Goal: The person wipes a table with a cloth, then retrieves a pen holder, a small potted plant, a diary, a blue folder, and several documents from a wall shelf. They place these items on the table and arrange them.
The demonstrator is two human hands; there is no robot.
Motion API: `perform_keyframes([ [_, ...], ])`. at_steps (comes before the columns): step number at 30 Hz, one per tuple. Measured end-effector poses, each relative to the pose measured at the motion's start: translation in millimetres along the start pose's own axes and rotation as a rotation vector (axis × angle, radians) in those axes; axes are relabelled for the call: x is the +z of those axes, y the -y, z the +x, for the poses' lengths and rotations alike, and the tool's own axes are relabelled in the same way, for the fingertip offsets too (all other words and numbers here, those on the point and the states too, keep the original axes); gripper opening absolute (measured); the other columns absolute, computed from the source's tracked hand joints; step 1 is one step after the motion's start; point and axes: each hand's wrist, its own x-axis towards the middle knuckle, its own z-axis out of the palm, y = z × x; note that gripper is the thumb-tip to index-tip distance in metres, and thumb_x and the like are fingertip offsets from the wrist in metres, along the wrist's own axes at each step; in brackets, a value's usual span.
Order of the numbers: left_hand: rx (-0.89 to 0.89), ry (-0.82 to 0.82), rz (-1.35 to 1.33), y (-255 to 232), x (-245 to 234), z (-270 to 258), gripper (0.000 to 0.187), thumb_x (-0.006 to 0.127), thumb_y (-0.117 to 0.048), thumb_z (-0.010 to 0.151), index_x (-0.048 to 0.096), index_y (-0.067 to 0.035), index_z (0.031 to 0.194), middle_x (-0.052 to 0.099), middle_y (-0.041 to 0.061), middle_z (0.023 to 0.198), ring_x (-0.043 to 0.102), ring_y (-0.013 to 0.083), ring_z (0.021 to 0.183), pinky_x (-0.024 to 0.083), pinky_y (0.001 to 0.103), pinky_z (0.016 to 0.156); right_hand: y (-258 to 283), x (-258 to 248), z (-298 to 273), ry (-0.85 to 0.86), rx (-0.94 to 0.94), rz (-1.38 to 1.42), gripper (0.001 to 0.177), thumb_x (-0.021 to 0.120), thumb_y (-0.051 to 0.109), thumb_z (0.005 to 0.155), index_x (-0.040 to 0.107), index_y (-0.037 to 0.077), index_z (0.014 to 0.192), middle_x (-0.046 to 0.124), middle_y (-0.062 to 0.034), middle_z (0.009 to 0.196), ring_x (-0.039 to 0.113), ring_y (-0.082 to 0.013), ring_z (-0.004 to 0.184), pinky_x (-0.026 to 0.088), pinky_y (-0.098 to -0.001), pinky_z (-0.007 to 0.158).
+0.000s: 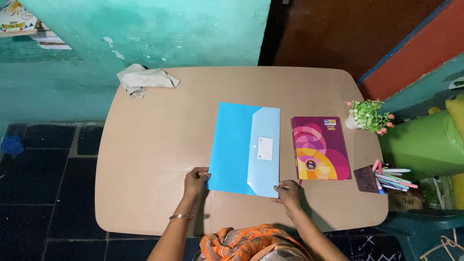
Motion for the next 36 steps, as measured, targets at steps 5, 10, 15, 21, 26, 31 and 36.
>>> perform_keyframes([
  [5,-0.011,-0.012,0.083,-1,-5,-10,0.019,0.074,0.0,0.087,0.072,0.001,0.106,0.074,0.008,0.091,0.069,0.0143,0.079,0.057,0.027,0.07,-5,-3,10,0.024,-0.018,0.005,0.027,0.07,0.003,0.088,0.055,-0.002,0.11,0.064,-0.0153,0.101,0.07,-0.0264,0.082,0.066,-0.0402,0.063],
  [10,0.002,-0.028,0.128,-4,-8,-16,0.018,0.077,-0.002,0.086,0.074,0.0,0.104,0.075,0.008,0.088,0.069,0.0141,0.078,0.057,0.026,0.07,-10,-3,12,0.037,-0.046,0.011,0.027,0.073,0.002,0.089,0.056,-0.006,0.108,0.06,-0.016,0.099,0.066,-0.0253,0.08,0.067,-0.0411,0.062],
  [15,0.024,-0.007,0.124,-6,-8,-14,0.019,0.079,-0.003,0.084,0.075,0.001,0.102,0.076,0.008,0.085,0.069,0.0137,0.074,0.057,0.026,0.067,-1,1,1,-0.014,-0.064,0.014,0.024,0.07,0.0,0.088,0.056,-0.006,0.106,0.061,-0.0164,0.102,0.071,-0.0279,0.081,0.067,-0.0396,0.062],
  [21,-0.013,0.002,0.125,-12,-10,-15,0.018,0.08,-0.004,0.082,0.075,0.0,0.099,0.076,0.007,0.082,0.067,0.0133,0.067,0.055,0.026,0.058,-3,2,-9,-0.031,-0.149,-0.012,0.026,0.072,-0.002,0.084,0.061,-0.005,0.107,0.064,-0.0165,0.104,0.071,-0.0263,0.084,0.065,-0.037,0.062],
  [26,-0.012,0.013,0.106,-19,-10,-17,0.019,0.082,-0.003,0.081,0.075,0.002,0.097,0.075,0.008,0.079,0.065,0.0132,0.063,0.054,0.025,0.057,-9,0,-3,-0.071,-0.147,-0.087,0.034,0.077,0.001,0.081,0.062,-0.002,0.112,0.067,-0.0131,0.105,0.069,-0.0221,0.09,0.063,-0.0365,0.067],
  [31,-0.054,0.007,0.098,-27,-10,-20,0.027,0.084,-0.003,0.079,0.072,0.003,0.103,0.073,0.009,0.078,0.064,0.0139,0.06,0.056,0.026,0.055,-15,-6,6,-0.051,-0.101,-0.114,0.032,0.077,0.004,0.082,0.065,0.0,0.111,0.07,-0.011,0.101,0.069,-0.0204,0.088,0.059,-0.0335,0.067],
  [36,-0.071,0.023,0.081,-34,-12,-23,0.031,0.084,-0.002,0.078,0.07,0.004,0.105,0.072,0.009,0.076,0.063,0.0152,0.057,0.055,0.027,0.054,-20,-9,14,-0.023,-0.091,-0.122,0.028,0.078,0.006,0.082,0.067,0.001,0.108,0.072,-0.0085,0.098,0.068,-0.0186,0.086,0.059,-0.0306,0.067],
])
